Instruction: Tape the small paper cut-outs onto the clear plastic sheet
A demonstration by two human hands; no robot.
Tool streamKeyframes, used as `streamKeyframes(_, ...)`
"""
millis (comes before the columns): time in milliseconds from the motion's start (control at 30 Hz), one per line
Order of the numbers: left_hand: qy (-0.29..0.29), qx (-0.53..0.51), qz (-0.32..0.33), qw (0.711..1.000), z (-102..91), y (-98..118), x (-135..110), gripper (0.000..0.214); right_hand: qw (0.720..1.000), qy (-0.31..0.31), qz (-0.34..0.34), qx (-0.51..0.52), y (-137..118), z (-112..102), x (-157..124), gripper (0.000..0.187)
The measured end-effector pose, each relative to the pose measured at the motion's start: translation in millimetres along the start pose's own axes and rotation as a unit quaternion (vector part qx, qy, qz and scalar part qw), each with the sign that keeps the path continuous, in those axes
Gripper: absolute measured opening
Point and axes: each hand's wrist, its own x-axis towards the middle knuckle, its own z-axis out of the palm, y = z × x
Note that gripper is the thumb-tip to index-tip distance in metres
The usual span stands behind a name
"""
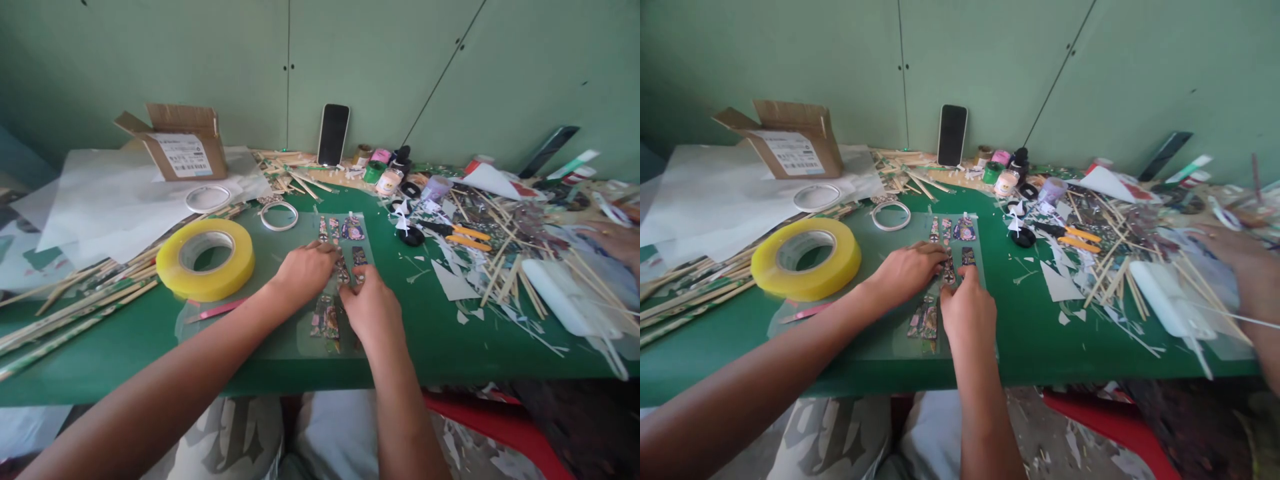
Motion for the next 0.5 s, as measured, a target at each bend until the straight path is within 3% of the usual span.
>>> streamKeyframes(167,0.050,0.006,-0.003,0.999,21.5,-3.8,-2.9,0.036,1.000,-0.004,-0.010,-0.018,0.8,0.6,-1.5,0.029)
streamKeyframes(500,-0.013,0.006,0.006,1.000,22.2,-9.8,-9.0,0.057,0.999,-0.024,-0.017,-0.036,7.7,-5.2,0.4,0.035)
